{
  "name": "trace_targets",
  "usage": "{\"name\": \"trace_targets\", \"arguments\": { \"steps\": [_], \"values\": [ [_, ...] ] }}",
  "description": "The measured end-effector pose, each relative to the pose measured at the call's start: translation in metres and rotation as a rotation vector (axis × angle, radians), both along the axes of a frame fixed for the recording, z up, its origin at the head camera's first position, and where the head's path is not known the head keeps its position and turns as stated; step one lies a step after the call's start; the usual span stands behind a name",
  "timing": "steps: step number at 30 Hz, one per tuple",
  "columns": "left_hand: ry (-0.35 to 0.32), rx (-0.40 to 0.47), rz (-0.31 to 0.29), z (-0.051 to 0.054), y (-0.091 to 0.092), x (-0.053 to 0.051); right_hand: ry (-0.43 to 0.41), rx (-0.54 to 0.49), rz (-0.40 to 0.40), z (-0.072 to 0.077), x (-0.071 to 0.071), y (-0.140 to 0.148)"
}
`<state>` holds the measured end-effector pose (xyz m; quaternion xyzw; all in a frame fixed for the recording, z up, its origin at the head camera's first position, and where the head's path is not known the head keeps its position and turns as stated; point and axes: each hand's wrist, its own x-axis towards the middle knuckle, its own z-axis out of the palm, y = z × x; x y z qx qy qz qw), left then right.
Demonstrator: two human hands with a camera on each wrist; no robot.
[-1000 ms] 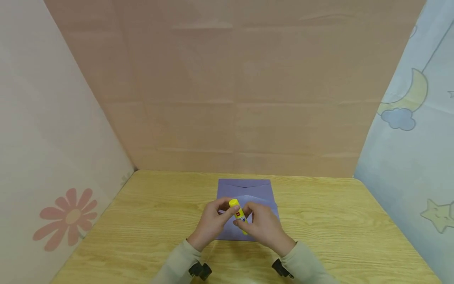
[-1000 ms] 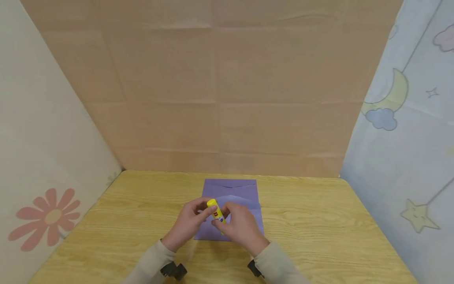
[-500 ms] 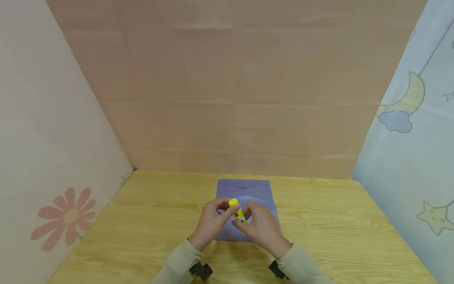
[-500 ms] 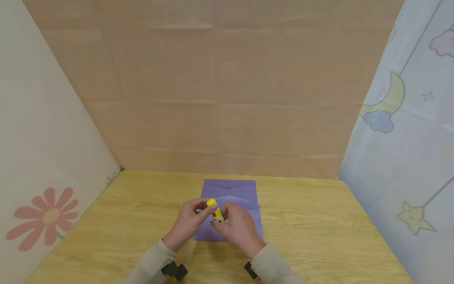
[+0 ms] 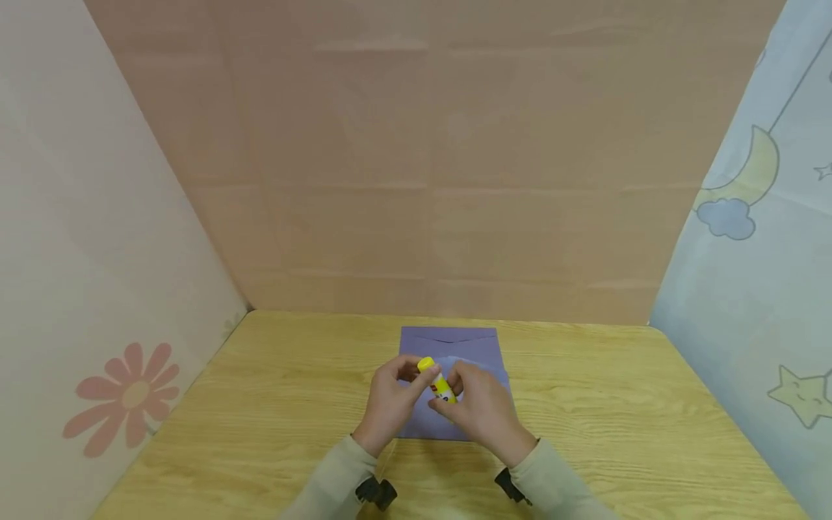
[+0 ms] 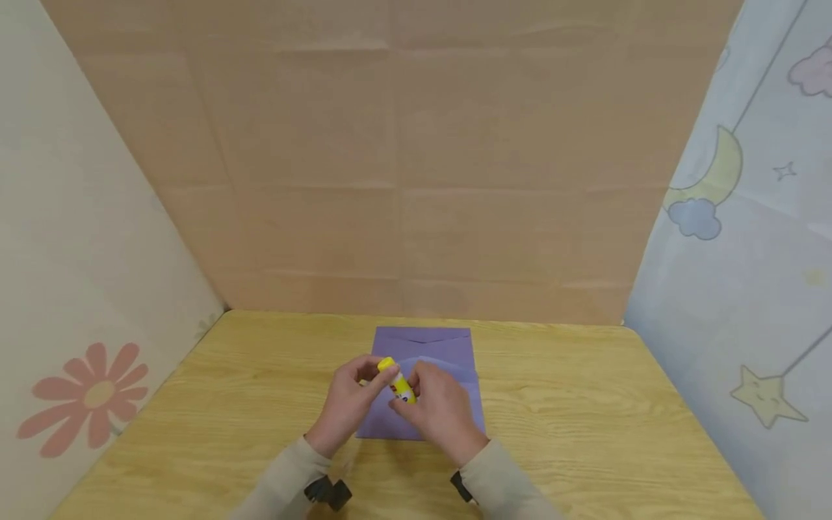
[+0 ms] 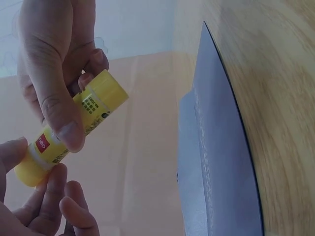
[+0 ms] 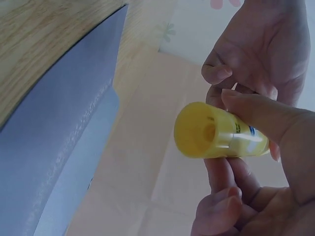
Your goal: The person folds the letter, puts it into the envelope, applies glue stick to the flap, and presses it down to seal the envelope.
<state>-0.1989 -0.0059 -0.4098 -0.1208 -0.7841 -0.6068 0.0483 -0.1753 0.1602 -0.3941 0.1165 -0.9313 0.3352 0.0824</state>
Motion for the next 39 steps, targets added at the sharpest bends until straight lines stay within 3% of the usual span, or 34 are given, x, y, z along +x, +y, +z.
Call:
{"name": "trace_targets", "arguments": {
  "steps": [7, 11, 14, 17, 21, 25, 34, 39],
  "values": [
    [-0.025, 0.017, 0.096, 0.003, -0.009, -0.007, 0.054, 0.075, -0.005, -0.006, 0.0, 0.0],
    [-0.002, -0.053, 0.094, 0.002, -0.021, -0.012, 0.041, 0.075, 0.002, -0.012, -0.002, 0.003],
    [0.024, -0.19, 0.092, -0.002, -0.034, -0.015, 0.009, 0.046, 0.008, -0.015, -0.004, 0.006],
    [0.041, -0.416, 0.111, -0.004, -0.049, -0.017, -0.015, 0.007, 0.008, -0.017, -0.007, 0.01],
    [-0.007, -0.706, 0.116, -0.009, -0.068, -0.02, -0.057, -0.086, 0.003, -0.022, -0.015, 0.015],
    [-0.075, -0.859, 0.093, -0.016, -0.08, -0.022, -0.112, -0.186, -0.007, -0.028, -0.023, 0.019],
    [-0.108, -0.913, 0.082, -0.028, -0.083, -0.023, -0.214, -0.403, -0.098, -0.031, -0.031, 0.018],
    [0.007, -0.982, 0.046, -0.022, -0.07, -0.009, -0.171, -0.428, -0.15, -0.032, -0.041, 0.017]
  ]
}}
